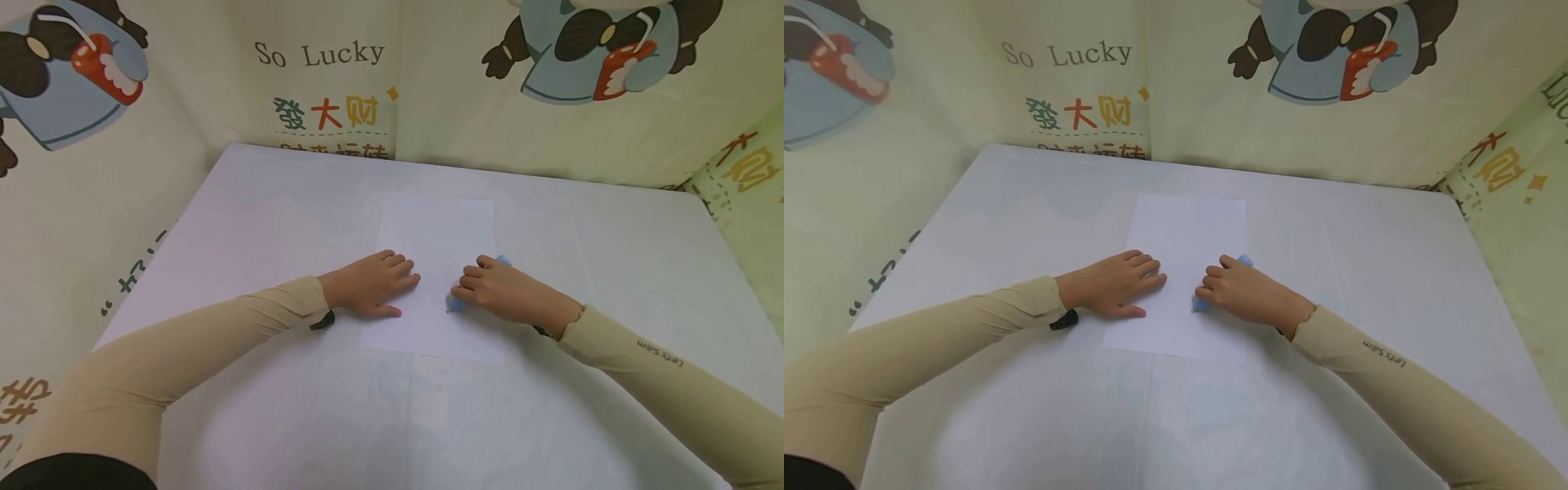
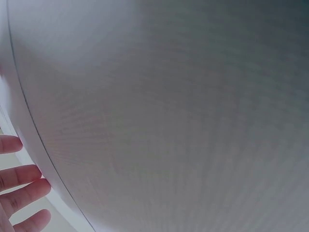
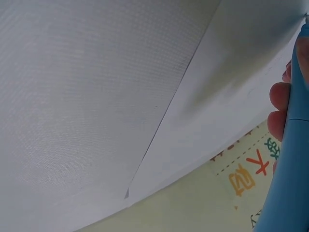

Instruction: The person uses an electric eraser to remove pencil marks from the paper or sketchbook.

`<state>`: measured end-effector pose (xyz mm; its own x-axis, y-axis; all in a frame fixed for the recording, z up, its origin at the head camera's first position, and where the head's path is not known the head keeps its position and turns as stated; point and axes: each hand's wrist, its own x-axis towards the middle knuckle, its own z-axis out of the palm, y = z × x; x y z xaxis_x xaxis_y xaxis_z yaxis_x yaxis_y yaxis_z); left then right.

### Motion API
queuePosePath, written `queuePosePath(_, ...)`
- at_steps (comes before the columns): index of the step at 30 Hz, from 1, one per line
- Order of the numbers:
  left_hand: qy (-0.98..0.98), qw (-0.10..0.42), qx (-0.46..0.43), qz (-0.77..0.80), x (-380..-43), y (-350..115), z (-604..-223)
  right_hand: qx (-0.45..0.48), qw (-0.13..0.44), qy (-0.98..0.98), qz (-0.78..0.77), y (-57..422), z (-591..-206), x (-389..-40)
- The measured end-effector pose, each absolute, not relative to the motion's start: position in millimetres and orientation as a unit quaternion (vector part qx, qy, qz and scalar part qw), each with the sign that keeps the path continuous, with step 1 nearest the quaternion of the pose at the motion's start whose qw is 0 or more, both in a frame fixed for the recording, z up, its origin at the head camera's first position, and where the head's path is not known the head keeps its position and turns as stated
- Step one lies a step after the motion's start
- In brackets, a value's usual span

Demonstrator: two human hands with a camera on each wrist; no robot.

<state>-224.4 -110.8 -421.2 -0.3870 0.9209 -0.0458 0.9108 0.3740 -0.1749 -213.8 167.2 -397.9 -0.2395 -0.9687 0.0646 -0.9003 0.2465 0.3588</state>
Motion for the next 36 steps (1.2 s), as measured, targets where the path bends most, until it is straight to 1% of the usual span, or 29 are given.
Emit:
queuePosePath(13, -0.827, 0.035, -0.554, 0.084, -224.1, -111.5, -423.2, 0.602, 0.139, -0.776, -0.131, 165.2, -398.5, -212.2)
queuePosePath(19, -0.827, 0.035, -0.554, 0.086, -223.3, -111.8, -421.0, 0.603, 0.149, -0.772, -0.136, 165.5, -397.0, -211.9)
queuePosePath(36, -0.828, 0.040, -0.553, 0.086, -225.1, -111.3, -420.7, 0.598, 0.147, -0.773, -0.149, 166.9, -396.4, -211.5)
